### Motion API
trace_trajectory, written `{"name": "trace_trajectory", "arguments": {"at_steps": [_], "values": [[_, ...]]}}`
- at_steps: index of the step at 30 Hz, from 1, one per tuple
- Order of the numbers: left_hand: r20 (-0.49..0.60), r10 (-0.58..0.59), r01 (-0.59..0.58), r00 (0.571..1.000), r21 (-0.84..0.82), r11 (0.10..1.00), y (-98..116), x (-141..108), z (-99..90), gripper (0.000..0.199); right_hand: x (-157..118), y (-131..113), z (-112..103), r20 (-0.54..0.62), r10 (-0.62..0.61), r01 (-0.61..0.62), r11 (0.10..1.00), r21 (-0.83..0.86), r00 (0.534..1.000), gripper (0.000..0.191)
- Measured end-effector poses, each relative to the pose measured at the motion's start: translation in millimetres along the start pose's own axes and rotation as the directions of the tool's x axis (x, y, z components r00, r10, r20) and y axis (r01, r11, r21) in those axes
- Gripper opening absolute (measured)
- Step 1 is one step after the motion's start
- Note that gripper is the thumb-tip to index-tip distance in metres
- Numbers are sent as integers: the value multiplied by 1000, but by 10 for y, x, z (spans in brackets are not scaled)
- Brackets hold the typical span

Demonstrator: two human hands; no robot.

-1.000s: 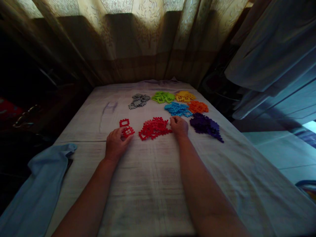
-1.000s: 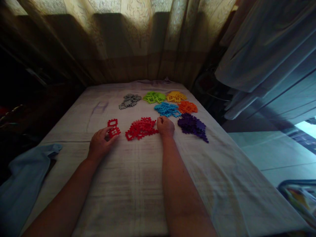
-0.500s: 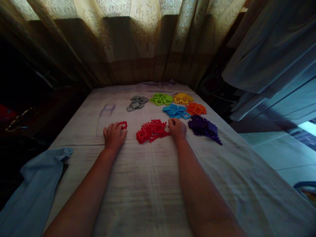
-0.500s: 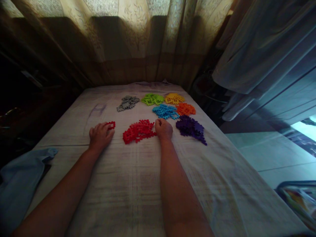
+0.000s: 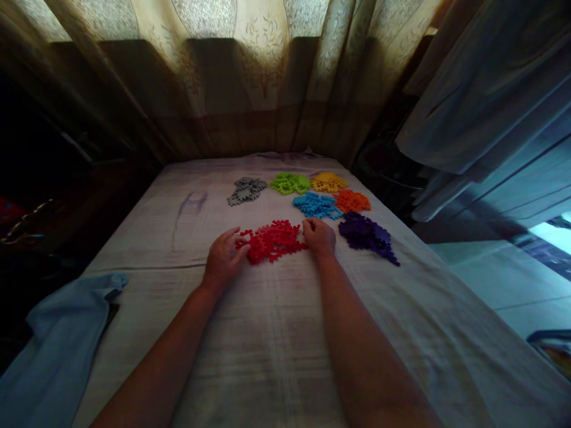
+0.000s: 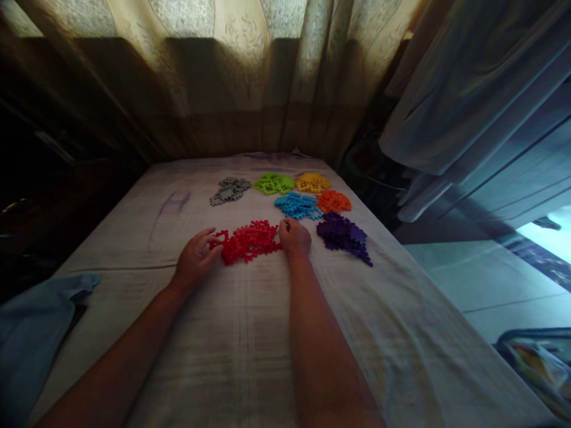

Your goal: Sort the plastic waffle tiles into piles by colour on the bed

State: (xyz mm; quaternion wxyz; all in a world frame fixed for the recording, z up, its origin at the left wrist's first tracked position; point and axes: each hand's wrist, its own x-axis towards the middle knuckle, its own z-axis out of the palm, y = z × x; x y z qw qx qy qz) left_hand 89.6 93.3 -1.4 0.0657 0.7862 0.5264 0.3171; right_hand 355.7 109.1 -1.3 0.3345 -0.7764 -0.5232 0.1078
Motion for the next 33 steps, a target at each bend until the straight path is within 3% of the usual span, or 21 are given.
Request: {"name": "trace_trajectory", "arguments": {"at_steps": [4, 8, 11, 15, 19, 23, 33], "values": [[78, 75, -79, 994, 46, 996, 157, -115, 123, 45, -8, 0, 2, -8, -2, 2, 999, 53, 1000, 29], [110, 4, -18, 994, 124, 992, 109, -215, 114, 57, 2, 25, 38, -62, -33, 43, 985, 169, 998, 32], [140, -52, 25, 989, 192, 981, 116, -268, 100, 60, -14, 37, 117, -93, -175, 193, 949, 248, 980, 40], [224, -112, 48, 968, 274, 960, 244, -268, 127, 66, -125, -35, 298, -79, -378, 385, 890, 242, 922, 43], [297, -155, 64, 942, 294, 954, 338, -150, 148, 68, -267, -198, 475, -45, -386, 388, 906, 169, 921, 40], [313, -149, 59, 938, 281, 958, 304, 41, 150, 68, -268, -330, 592, -71, -334, 341, 932, 122, 940, 35], [297, -182, 95, 937, 285, 954, 28, 488, 216, 69, 201, -581, 861, -34, -345, 347, 928, 138, 938, 24]]}}
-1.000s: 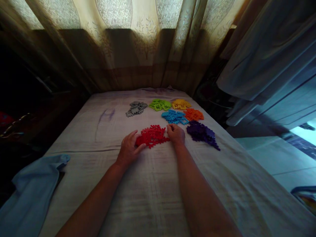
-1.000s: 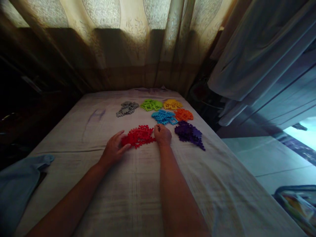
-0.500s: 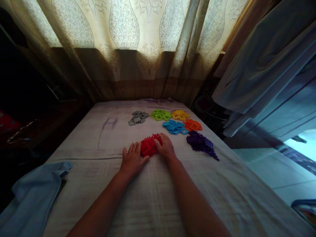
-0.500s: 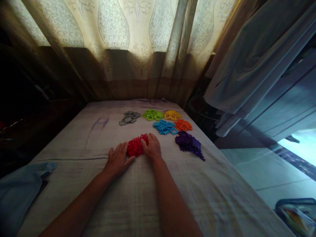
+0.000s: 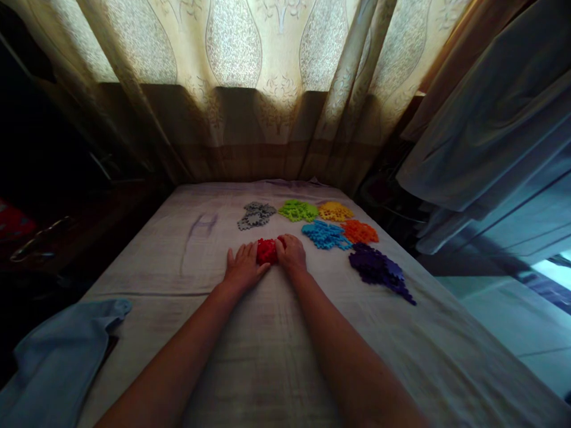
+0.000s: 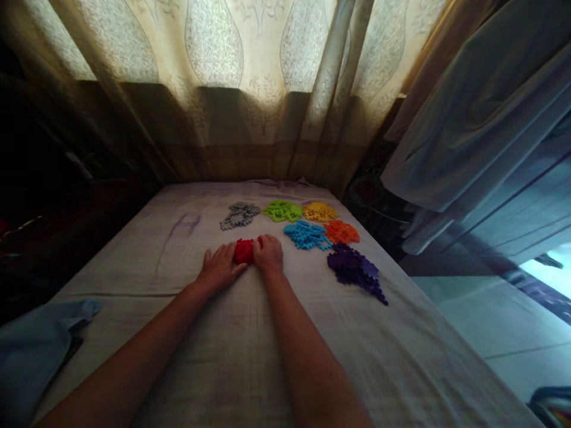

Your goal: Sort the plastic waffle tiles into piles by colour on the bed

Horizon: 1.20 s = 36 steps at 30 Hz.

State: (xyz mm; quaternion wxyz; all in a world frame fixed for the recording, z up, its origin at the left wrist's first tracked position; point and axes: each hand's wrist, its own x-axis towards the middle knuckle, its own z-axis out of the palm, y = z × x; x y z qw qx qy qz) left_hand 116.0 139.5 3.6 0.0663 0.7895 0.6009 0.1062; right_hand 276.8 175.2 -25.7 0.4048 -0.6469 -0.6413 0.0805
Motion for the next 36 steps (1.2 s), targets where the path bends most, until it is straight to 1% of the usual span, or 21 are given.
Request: {"name": "trace_trajectory", "arguments": {"at_steps": [3, 6, 10, 13, 15, 18, 20, 21, 23, 24, 25, 26, 27, 28, 29, 30, 31, 32, 33, 34, 36], "values": [[-28, -5, 5, 1000, -12, 1000, -40, 123, 19, 68, 141, 7, 69, -12, 16, -16, 1000, 21, 1000, 25], [-71, 2, -5, 997, -48, 999, -65, 189, 51, 67, 252, 31, 101, -49, 37, -34, 997, 68, 998, 28], [-158, -9, -9, 987, -110, 994, -94, 192, 94, 76, 312, 64, 79, -149, 82, -62, 990, 130, 985, 31], [-185, -30, -1, 982, -163, 987, -145, 186, 112, 80, 259, 52, 52, -208, 107, -80, 988, 133, 972, 34], [-208, -37, -9, 977, -216, 976, -206, 176, 112, 75, 174, 35, 33, -237, 104, -81, 991, 106, 966, 36], [-255, -4, -75, 967, -297, 952, -333, 78, 75, 64, 13, 64, -62, -261, 30, -19, 999, 42, 965, 38], [-266, 3, -98, 964, -342, 935, -423, -79, 24, 59, -76, 174, -236, -259, -60, 56, 998, -22, 964, 37], [-272, -12, -91, 962, -361, 928, -465, -184, -7, 57, -108, 263, -367, -258, -104, 91, 994, -62, 961, 36], [-311, -51, -76, 949, -385, 920, -540, -424, -70, 52, -145, 502, -712, -263, -161, 124, 981, -152, 951, 36], [-339, -56, -82, 939, -378, 922, -572, -547, -100, 50, -154, 643, -915, -269, -159, 106, 974, -200, 950, 36], [-366, -55, -89, 929, -364, 927, -598, -664, -125, 49, -162, 790, -1126, -273, -131, 62, 967, -248, 953, 36], [-377, -48, -95, 925, -352, 931, -619, -768, -146, 49, -170, 936, -1336, -282, -74, -13, 956, -293, 956, 37], [-386, -43, -99, 922, -340, 935, -634, -856, -162, 48, -184, 1074, -1533, -291, 10, -110, 937, -331, 957, 38], [-388, -37, -101, 921, -328, 939, -643, -924, -173, 48, -204, 1200, -1707, -305, 117, -229, 903, -364, 945, 40], [-386, -31, -101, 922, -319, 942, -647, -973, -181, 47, -232, 1309, -1850, -310, 237, -350, 854, -386, 921, 42], [-381, -28, -100, 924, -311, 945, -646, -1003, -184, 45, -265, 1397, -1958, -270, 349, -435, 801, -410, 897, 43], [-373, -24, -98, 927, -304, 948, -641, -1018, -185, 44, -302, 1462, -2027, -222, 430, -484, 761, -431, 875, 45], [-365, -19, -97, 931, -299, 949, -635, -1020, -184, 44, -340, 1503, -2061, -170, 475, -497, 744, -447, 863, 47], [-358, -14, -98, 934, -295, 951, -628, -1014, -182, 43, -376, 1522, -2063, -123, 486, -485, 747, -455, 865, 48], [-353, -8, -102, 936, -292, 951, -621, -1005, -179, 43, -409, 1517, -2039, -90, 468, -455, 767, -452, 879, 48], [-343, 5, -109, 939, -287, 952, -613, -985, -171, 43, -459, 1450, -1942, -56, 393, -377, 819, -433, 918, 48]]}}
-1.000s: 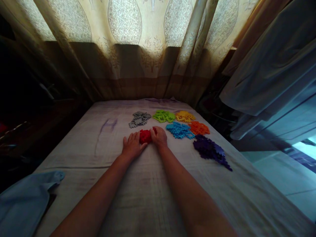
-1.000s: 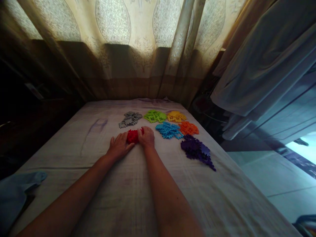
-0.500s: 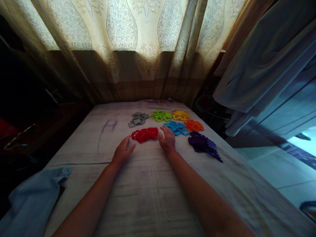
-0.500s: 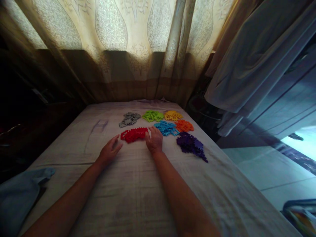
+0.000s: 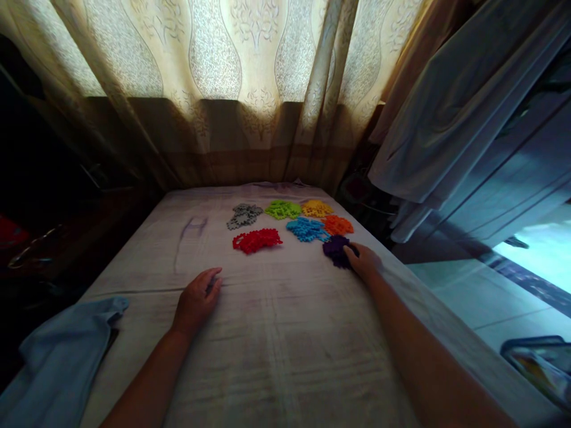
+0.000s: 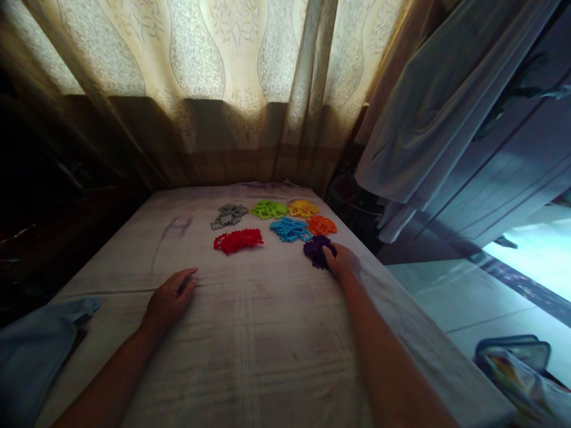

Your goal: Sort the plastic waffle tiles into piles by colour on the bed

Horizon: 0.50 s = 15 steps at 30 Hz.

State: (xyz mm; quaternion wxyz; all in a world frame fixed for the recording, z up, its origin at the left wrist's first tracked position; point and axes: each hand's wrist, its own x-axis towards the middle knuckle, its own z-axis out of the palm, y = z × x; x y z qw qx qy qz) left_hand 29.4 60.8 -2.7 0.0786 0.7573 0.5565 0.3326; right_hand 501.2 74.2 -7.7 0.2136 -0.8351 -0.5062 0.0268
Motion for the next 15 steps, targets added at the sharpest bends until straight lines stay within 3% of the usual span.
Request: {"name": "trace_trajectory", "arguments": {"at_steps": [8, 15], "values": [[2, 2, -2, 1000, -33, 999, -16, 13, 19, 39, -421, -818, 274, -38, -308, 311, 938, 153, 950, 40], [-20, -16, 14, 1000, -72, 997, -56, 7, 48, 39, -879, -1898, 786, -117, -191, 223, 876, 427, 975, 50]]}}
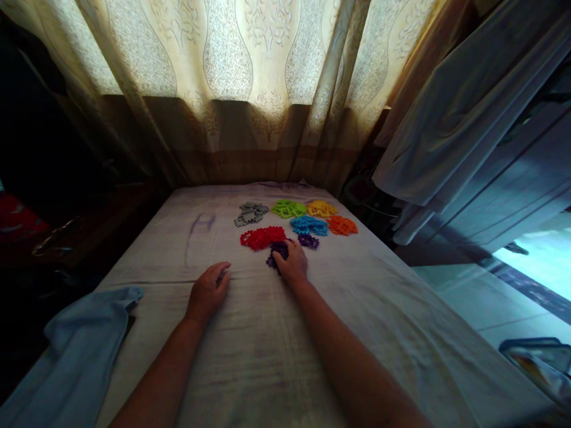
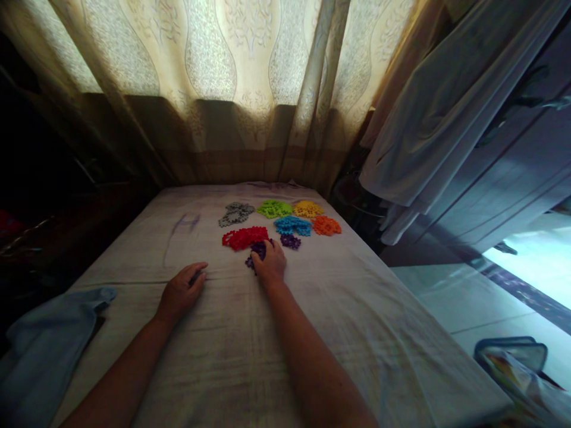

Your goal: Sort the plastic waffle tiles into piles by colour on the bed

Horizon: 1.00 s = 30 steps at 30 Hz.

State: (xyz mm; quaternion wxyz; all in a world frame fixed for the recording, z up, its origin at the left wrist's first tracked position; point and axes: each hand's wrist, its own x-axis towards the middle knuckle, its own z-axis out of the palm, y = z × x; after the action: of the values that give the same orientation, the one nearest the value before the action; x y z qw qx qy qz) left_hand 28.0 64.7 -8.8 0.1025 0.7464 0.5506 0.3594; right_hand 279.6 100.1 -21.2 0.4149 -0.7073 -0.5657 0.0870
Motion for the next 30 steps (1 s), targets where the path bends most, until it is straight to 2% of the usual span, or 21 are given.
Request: {"name": "trace_trajectory", "arguments": {"at_steps": [4, 7, 9, 12, 14, 17, 20, 23, 26, 28, 30], "values": [[-71, -2, 3, 998, 8, 1000, -26, 3, 31, 42, -39, -437, 481, -36, 112, -97, 952, 291, 993, 54], [-115, 2, 1, 993, 24, 1000, -45, 0, 57, 44, 30, -683, 676, -24, 153, -127, 889, 439, 988, 49], [-109, 19, -15, 994, 35, 999, -58, -7, 70, 45, 108, -770, 700, 0, 74, -66, 878, 474, 997, 45], [-77, 38, -34, 996, 49, 998, -78, -19, 83, 47, 282, -713, 561, 26, -147, 117, 873, 473, 989, 39], [-59, 36, -32, 998, 58, 998, -91, -27, 91, 49, 450, -524, 357, 9, -238, 212, 882, 422, 971, 37], [-46, 22, -19, 999, 65, 998, -108, -35, 102, 49, 784, -37, -62, -40, -206, 210, 951, 227, 978, 37], [-42, 0, 2, 999, 53, 999, -126, -30, 106, 49, 1177, 569, -506, -120, -53, 46, 997, -58, 991, 41], [-45, -41, 43, 998, 29, 999, -135, -17, 88, 49, 1563, 1130, -837, -184, 189, -235, 933, -274, 965, 46], [-46, -95, 95, 994, 7, 995, -122, -8, 43, 49, 1864, 1536, -993, -135, 339, -365, 864, -346, 931, 55], [-33, -130, 130, 991, -7, 992, -109, -6, 10, 49, 1982, 1690, -1012, -77, 369, -369, 849, -379, 926, 58], [-31, -141, 140, 990, -14, 990, -106, -3, -12, 50, 2026, 1744, -989, -26, 365, -342, 843, -416, 931, 56]]}}
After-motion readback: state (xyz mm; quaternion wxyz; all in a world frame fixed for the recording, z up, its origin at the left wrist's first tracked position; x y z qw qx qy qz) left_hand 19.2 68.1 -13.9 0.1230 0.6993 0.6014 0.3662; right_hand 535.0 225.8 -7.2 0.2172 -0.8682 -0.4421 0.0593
